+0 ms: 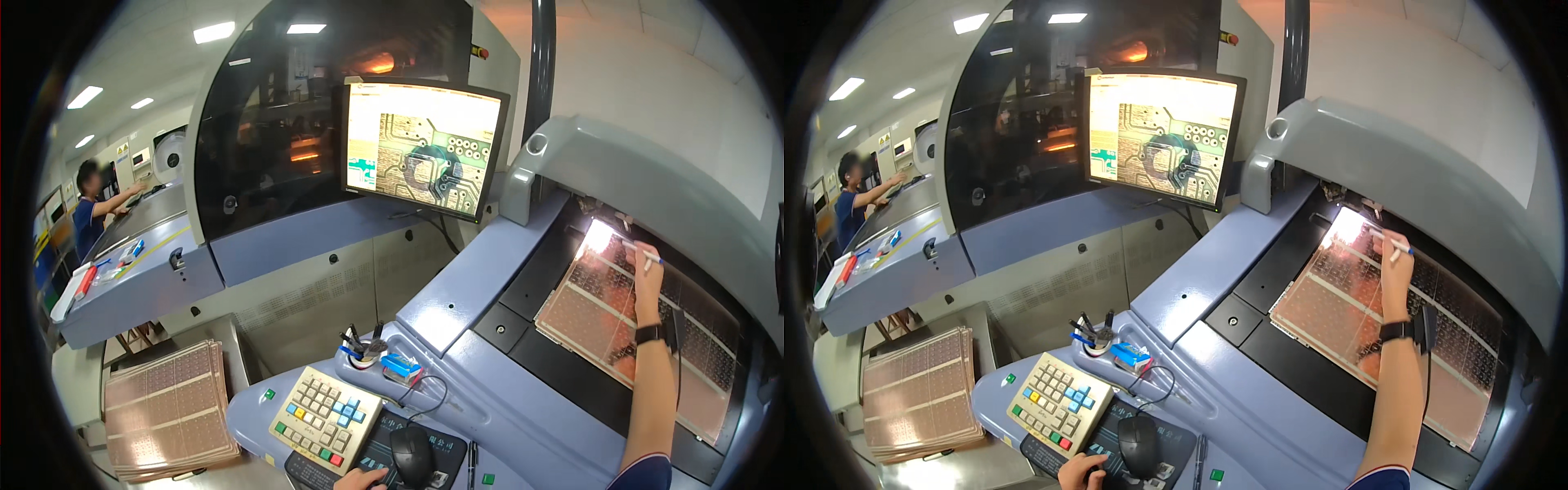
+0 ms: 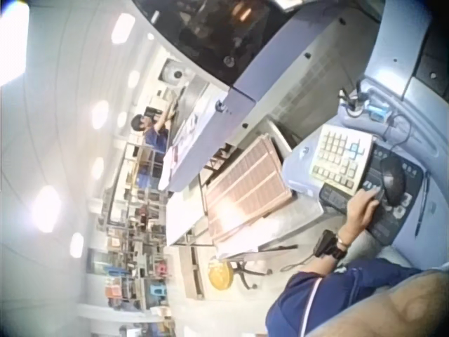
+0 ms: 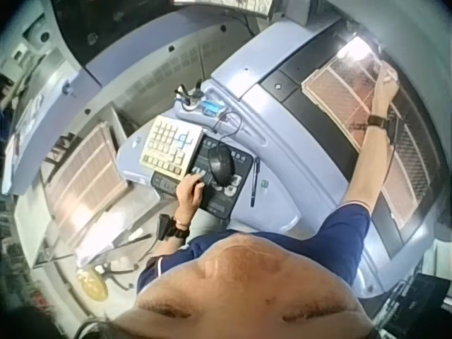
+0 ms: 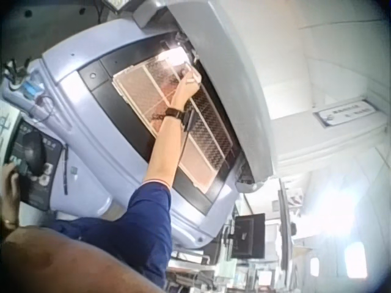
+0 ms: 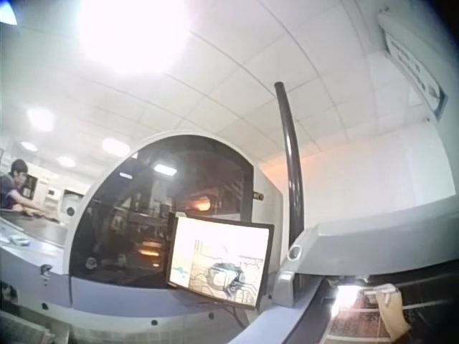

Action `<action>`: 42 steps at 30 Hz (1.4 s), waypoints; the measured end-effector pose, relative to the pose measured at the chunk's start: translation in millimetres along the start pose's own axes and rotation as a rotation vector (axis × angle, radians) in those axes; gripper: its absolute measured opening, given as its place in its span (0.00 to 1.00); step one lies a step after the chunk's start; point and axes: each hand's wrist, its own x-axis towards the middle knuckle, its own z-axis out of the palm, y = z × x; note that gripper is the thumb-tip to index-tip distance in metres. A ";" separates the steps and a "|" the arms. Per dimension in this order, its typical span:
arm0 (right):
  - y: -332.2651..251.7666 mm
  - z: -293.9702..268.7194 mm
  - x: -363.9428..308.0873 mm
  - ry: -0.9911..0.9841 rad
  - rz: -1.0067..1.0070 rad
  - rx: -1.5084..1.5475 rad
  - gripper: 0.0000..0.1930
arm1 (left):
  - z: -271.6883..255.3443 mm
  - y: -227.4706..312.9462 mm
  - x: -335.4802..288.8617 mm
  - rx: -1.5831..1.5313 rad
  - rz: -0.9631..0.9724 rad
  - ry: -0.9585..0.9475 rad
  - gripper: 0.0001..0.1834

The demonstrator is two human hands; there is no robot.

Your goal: The worker is using an Automated Optical Inspection (AOI) machine to check and mark large PCB panels for defects.

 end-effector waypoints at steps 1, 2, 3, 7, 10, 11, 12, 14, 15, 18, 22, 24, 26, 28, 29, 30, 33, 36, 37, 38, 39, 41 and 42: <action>-24.7 -2.7 -15.2 -0.056 0.011 0.040 0.13 | -1.1 -0.9 -1.0 -0.016 -0.017 -0.005 0.10; -55.5 -3.7 -34.1 -0.117 0.024 0.080 0.14 | -2.7 0.8 1.5 -0.050 -0.031 -0.017 0.11; -96.0 0.8 -58.4 -0.193 0.027 0.145 0.14 | -5.5 5.6 4.9 -0.063 -0.060 -0.038 0.11; -199.5 -5.9 -177.5 -0.495 0.129 0.494 0.15 | -6.9 39.4 30.1 -0.304 -0.028 -0.068 0.10; -254.9 -8.8 -244.9 -0.842 0.245 0.760 0.12 | -13.2 64.9 32.1 -0.484 -0.105 -0.146 0.11; -264.9 -5.0 -256.9 -0.890 0.264 0.795 0.11 | -18.1 69.1 32.9 -0.526 -0.138 -0.182 0.11; -272.4 -3.4 -266.4 -0.933 0.279 0.827 0.10 | -21.1 70.1 30.9 -0.526 -0.135 -0.183 0.11; -281.9 -0.7 -280.8 -0.969 0.293 0.840 0.09 | -28.1 70.0 25.8 -0.594 -0.153 -0.243 0.11; -287.2 -1.8 -286.4 -1.004 0.313 0.857 0.08 | -32.3 72.7 20.9 -0.604 -0.166 -0.246 0.12; -306.7 -3.2 -296.6 -1.081 0.226 0.713 0.08 | -47.5 80.4 10.7 -0.644 -0.210 -0.281 0.13; -319.0 -0.6 -305.8 -1.146 0.187 0.622 0.06 | -57.6 82.2 1.6 -0.708 -0.315 -0.275 0.14; -320.6 -0.9 -311.2 -1.143 0.191 0.624 0.06 | -62.0 81.6 -0.6 -0.690 -0.318 -0.276 0.13; -323.2 -0.6 -313.7 -1.140 0.200 0.626 0.05 | -71.2 75.2 -1.0 -0.648 -0.309 -0.349 0.14; -328.8 1.8 -311.6 -1.194 0.118 0.591 0.05 | -74.2 72.3 -3.4 -0.604 -0.309 -0.421 0.15; -329.4 2.1 -312.7 -1.201 0.124 0.590 0.05 | -72.5 69.5 -5.1 -0.575 -0.258 -0.382 0.13; -328.8 3.2 -313.3 -1.179 0.123 0.593 0.06 | -70.7 66.6 -5.3 -0.547 -0.204 -0.347 0.11; -326.6 5.0 -318.1 -1.127 0.129 0.589 0.07 | -69.1 62.7 -6.6 -0.586 -0.298 -0.353 0.15; -325.2 5.6 -319.4 -1.088 0.115 0.579 0.08 | -66.9 58.3 -5.5 -0.601 -0.276 -0.343 0.14; -325.2 5.5 -319.4 -1.077 0.095 0.577 0.08 | -66.7 57.3 -5.0 -0.594 -0.249 -0.354 0.15; -325.4 4.8 -319.1 -1.082 0.100 0.575 0.08 | -66.5 57.1 -5.2 -0.596 -0.255 -0.353 0.15; -325.6 4.7 -318.2 -1.083 0.086 0.570 0.09 | -66.4 56.3 -4.6 -0.610 -0.259 -0.358 0.15; -325.2 3.5 -318.9 -1.084 0.073 0.564 0.09 | -66.9 56.5 -4.6 -0.625 -0.265 -0.363 0.15; -324.2 1.5 -320.6 -1.083 0.103 0.560 0.09 | -66.8 57.7 -4.3 -0.645 -0.278 -0.363 0.15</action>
